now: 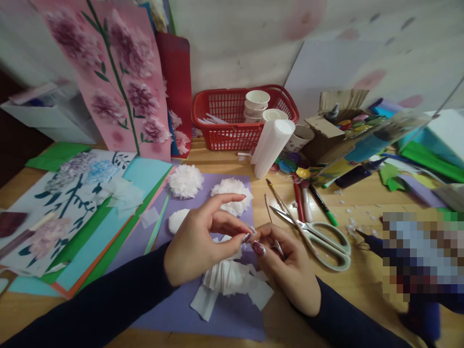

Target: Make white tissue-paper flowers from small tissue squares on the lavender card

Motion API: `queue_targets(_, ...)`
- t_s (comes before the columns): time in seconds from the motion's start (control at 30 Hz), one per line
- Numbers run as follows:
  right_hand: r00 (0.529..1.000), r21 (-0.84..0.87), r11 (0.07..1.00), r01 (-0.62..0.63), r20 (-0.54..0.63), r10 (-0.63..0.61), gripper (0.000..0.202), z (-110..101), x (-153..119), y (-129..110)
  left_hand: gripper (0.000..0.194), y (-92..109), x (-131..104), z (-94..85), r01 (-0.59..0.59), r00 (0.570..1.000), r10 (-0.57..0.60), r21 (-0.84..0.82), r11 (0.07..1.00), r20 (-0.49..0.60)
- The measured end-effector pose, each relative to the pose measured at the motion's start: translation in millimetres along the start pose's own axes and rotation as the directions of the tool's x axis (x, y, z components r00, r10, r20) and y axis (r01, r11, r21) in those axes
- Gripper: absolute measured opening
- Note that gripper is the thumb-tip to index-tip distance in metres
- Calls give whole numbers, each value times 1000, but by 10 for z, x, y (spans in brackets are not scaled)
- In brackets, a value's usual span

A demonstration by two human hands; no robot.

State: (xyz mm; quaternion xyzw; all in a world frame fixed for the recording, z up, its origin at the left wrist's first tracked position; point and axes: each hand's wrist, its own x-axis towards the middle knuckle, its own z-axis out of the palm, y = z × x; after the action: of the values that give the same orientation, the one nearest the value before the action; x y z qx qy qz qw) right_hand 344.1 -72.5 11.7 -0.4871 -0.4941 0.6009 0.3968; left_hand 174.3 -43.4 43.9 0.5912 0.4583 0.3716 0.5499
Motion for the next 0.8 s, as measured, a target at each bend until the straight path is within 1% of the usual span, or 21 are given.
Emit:
queue_targets(0.1,1000,-14,1000,15,-15,-15,30,7,-5,-12,52,-1,-6,13,-15,1000,15,20,1000,-9)
queue_targets(0.23,999,12,999,43,-26,-43,26,-6,-11,21,50,2,3,15,-5,1000,5,5,1000,-7)
queue_targets(0.33,999,6,999,39,-38,-39,27,-16,-12,30,46,2,8,22,2,1000,-2,-3,1000,0)
queue_targets(0.47,999,-47,998,32,-27,-33,26,-12,-20,45,46,-10,-3,43,8,1000,-8,-20,1000,1)
queue_targets(0.53,998,-76,996,51,-27,-53,25,-9,-23,65,47,-16,-11,49,-3,1000,3,-18,1000,7)
queue_targets(0.7,992,-59,992,107,-57,-111,24,-18,-18,87,46,-12,-4,41,-43,999,43,-18,999,8)
queue_targets(0.8,991,-96,988,121,-43,-126,23,-33,-19,91,46,-13,8,37,-17,1000,17,-48,999,11)
